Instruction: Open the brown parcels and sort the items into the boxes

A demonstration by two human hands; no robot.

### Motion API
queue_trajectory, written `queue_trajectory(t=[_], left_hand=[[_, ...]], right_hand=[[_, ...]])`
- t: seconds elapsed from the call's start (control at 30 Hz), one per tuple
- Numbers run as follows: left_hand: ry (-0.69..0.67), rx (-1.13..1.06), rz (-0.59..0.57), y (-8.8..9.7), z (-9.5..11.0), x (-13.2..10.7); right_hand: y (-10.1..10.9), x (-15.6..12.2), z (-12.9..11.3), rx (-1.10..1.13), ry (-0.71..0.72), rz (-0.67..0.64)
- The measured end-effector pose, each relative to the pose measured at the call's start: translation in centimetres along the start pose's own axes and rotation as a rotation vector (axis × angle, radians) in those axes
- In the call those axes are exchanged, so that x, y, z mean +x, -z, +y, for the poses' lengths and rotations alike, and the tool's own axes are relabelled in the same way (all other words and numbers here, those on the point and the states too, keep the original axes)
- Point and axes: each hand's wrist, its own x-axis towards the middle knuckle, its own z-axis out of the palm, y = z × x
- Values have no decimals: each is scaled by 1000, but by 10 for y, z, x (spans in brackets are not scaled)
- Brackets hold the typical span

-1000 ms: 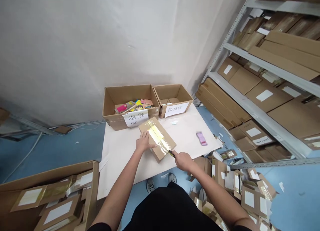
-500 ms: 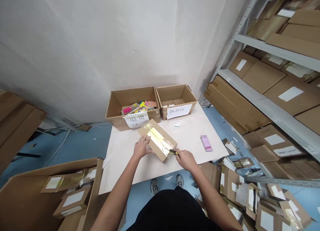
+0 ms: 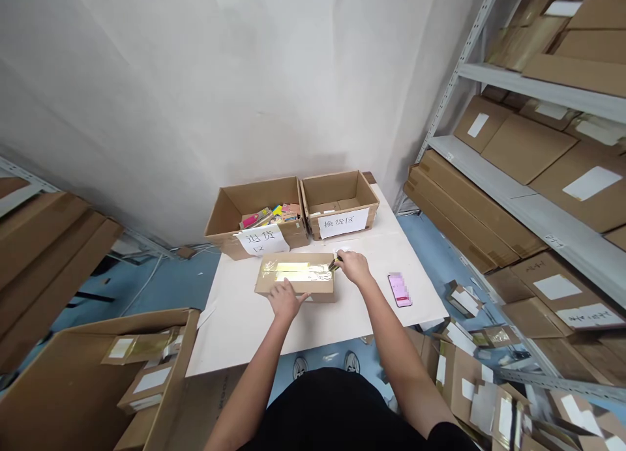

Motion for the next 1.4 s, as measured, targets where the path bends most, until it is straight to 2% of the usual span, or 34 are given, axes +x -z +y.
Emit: queue_trajectory(t=[0.1,0.17,0.23,0.27,0.3,0.33,0.43,0.47,0.5,0.57,0.63,0.73,0.77,0.9,0.93,1.1,1.27,1.4], left_hand=[[15,17,-156,19,3,19],[-12,9,-247,31,4,31],[-93,-17,-263,38,6,41],[-163,-38,-252,40,7,45],[-241,-62,-239,40,8,48],[-317,-87,-237,39,8,51],[-434,-131,-297,31,7,57],[-435,-134,-314,28,6,59],[-432,-135,-324,25,5,61],[-431,-136,-334,20,3,64],[-434,-137,-337,18,2,66],[-440,-138,-336,16,3,67],[-441,-139,-335,16,3,67],[-436,-140,-342,14,3,63],[-435,-142,-341,14,2,62],[-442,-144,-317,12,1,58],[-441,-140,-308,8,1,57],[-444,-150,-305,6,1,56]], right_hand=[[13,-4,20,220,-28,283],[15,-7,28,457,-136,533],[7,-10,31,775,-243,708],[-1,-12,30,950,-274,725],[-12,-15,29,1119,-289,681],[-25,-19,27,1272,-294,574],[-67,-36,26,1562,-387,111],[-81,-42,26,1631,-414,13],[-92,-49,28,1691,-432,-46],[-111,-58,30,1786,-430,-66],[-121,-62,31,1817,-413,-78],[-128,-57,29,1731,-454,-145],[-128,-54,27,1673,-481,-119],[-127,-43,22,1412,-551,159],[-126,-42,21,1364,-556,177],[-128,-45,19,1240,-537,48],[-134,-47,18,1219,-547,117],[-137,-47,20,1168,-547,106]])
